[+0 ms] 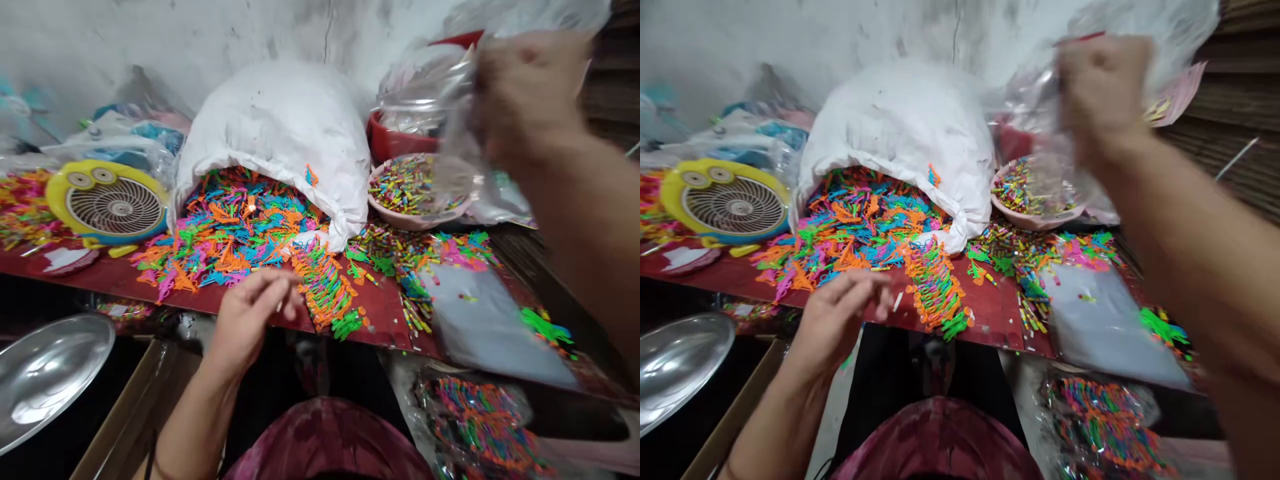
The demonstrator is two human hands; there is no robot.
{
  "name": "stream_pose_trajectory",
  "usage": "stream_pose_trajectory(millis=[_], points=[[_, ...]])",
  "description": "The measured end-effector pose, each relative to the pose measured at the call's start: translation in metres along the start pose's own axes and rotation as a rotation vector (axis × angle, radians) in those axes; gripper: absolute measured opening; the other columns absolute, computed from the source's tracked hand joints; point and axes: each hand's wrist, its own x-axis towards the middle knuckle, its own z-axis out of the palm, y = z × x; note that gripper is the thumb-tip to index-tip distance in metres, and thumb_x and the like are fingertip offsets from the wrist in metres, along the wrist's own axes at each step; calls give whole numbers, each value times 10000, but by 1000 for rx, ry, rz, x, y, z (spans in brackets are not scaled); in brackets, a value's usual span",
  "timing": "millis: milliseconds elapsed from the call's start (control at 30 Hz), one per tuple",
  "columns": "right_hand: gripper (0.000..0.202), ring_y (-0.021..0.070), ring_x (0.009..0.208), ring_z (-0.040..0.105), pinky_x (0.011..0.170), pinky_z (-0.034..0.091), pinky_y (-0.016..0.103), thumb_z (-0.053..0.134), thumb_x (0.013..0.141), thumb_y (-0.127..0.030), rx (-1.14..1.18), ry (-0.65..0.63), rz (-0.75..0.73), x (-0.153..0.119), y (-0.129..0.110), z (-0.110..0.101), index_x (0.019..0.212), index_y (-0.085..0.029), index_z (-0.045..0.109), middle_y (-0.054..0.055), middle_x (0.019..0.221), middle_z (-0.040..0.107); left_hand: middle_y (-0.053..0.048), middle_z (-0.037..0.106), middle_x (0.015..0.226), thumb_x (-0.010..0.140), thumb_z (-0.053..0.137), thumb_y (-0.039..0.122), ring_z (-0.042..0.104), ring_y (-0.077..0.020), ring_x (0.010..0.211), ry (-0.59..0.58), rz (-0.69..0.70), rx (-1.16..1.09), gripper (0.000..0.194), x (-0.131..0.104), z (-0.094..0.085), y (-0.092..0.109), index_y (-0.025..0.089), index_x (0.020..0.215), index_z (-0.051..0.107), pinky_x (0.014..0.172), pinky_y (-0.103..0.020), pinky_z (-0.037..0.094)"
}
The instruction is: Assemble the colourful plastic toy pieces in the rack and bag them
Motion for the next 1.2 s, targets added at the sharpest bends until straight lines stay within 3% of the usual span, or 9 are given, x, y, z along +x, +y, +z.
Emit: stream_pose_trajectory(millis=[100, 167, 333, 567, 767, 867, 967, 1100, 1200], points=[[678, 129, 863, 627, 644, 355, 275, 138, 897, -309, 94, -300, -304, -10, -75, 44, 1010, 162, 613, 38, 933, 640, -83, 715, 975, 779, 746, 524, 685, -169, 779, 39, 169, -100, 469, 46, 23, 34, 176, 1084, 671, 719, -302, 550], [515, 63, 862, 605, 717, 381, 219, 240, 909, -267, 142, -593, -629, -28, -114, 77, 969, 70, 623, -37, 898, 609, -88, 707, 1026, 832, 657, 599, 695, -193, 922, 56, 261, -183, 488, 65, 27, 50, 186, 1092, 662, 807, -318, 561], [119, 95, 902, 558, 840, 417, 243, 484, 926, -164, 152, -721, -895, -55, -139, 128, 894, -92, 574, -32, 875, 587, -27, 714, 1038, 825, 713, 512, 676, -187, 1040, 283, 517, -223, 326, 80, -2, 55, 221, 969, 683, 863, -292, 559], [205, 90, 689, 428, 698, 339, 249, 547, 906, -197, 115, -769, -803, -52, -107, 127, 707, -164, 513, -40, 683, 459, 61, 578, 564, 711, 802, 490, 537, -71, 471, 715, 485, -121, 399, 87, -46, 48, 164, 656, 578, 464, -190, 454], [195, 101, 618, 455, 603, 342, 249, 605, 830, -263, 422, -786, -426, -48, -87, 138, 661, -187, 541, -28, 640, 520, 104, 361, 387, 694, 748, 627, 322, -51, 325, 798, 366, -115, 562, 102, -83, 47, 207, 553, 402, 342, -194, 234], [201, 106, 565, 494, 566, 372, 249, 617, 804, -370, 683, -735, -148, -45, -85, 151, 726, -192, 564, -30, 613, 559, 61, 486, 473, 733, 627, 738, 411, -73, 368, 700, 268, -141, 572, 105, -88, 45, 187, 643, 502, 387, -206, 319], [280, 106, 498, 492, 511, 367, 244, 640, 774, -442, 793, -566, -1, -44, -95, 171, 686, -210, 509, -54, 556, 517, -21, 665, 727, 737, 619, 743, 572, -115, 539, 548, 241, -44, 596, 99, -66, 39, 165, 879, 616, 518, -234, 445], [429, 86, 450, 393, 446, 286, 235, 639, 778, -534, 793, -426, 40, -47, -123, 199, 583, -223, 418, -77, 507, 379, -72, 717, 989, 644, 833, 493, 647, -187, 864, 376, 354, 127, 503, 92, -30, 29, 175, 1004, 685, 791, -292, 504], [478, 85, 493, 374, 466, 283, 233, 588, 829, -588, 846, -446, -33, -50, -141, 204, 583, -214, 422, -63, 534, 395, -51, 722, 904, 725, 784, 443, 638, -193, 858, 320, 408, 79, 354, 93, -33, 27, 171, 944, 727, 808, -295, 491]])
